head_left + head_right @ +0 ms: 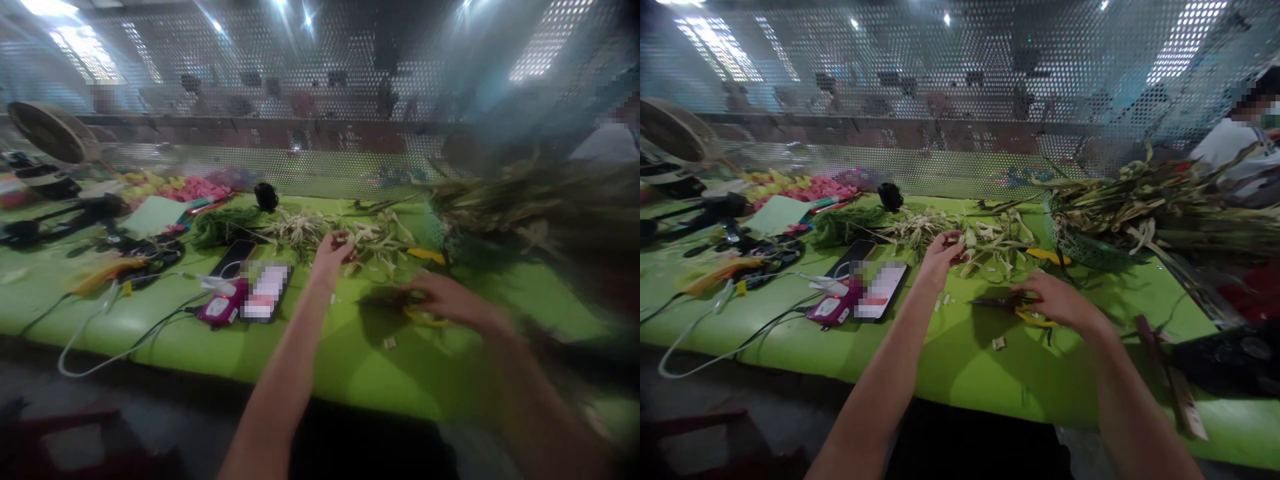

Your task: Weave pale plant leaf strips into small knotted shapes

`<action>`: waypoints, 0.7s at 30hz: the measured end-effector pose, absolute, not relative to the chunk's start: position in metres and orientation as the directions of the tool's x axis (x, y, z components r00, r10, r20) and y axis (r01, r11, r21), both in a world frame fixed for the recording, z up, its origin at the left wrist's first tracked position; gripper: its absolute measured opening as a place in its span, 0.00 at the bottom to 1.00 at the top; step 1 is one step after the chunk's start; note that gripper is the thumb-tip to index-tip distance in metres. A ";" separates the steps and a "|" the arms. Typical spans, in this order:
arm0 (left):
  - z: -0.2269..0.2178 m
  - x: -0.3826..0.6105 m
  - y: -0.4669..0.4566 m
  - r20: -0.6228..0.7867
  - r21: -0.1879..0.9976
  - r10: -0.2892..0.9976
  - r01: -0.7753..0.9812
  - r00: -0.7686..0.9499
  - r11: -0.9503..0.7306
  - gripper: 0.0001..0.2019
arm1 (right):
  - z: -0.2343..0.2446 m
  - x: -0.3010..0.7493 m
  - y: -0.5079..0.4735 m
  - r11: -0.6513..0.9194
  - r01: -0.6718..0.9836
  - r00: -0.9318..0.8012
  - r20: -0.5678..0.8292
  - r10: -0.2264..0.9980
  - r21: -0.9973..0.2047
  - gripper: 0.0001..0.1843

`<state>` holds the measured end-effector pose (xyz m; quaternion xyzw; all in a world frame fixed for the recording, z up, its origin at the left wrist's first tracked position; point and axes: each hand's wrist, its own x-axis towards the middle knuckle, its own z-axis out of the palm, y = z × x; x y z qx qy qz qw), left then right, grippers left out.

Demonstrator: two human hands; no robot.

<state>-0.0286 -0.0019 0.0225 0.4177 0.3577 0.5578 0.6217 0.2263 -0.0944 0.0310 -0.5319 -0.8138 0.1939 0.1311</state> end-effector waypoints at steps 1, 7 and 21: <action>0.021 -0.028 -0.002 0.041 0.929 0.988 -0.369 0.147 0.016 0.18 | 0.037 0.222 -0.094 0.320 0.820 -0.327 0.070 0.943 -0.476 0.16; 0.009 -0.019 0.002 0.169 0.966 0.938 -0.242 0.302 -0.096 0.18 | 0.059 0.174 -0.075 0.343 0.725 -0.132 0.368 0.920 -0.597 0.13; 0.003 -0.007 -0.003 0.100 0.975 0.928 -0.221 0.360 -0.019 0.13 | 0.030 0.157 -0.053 0.206 0.433 -0.036 0.212 0.977 -0.877 0.14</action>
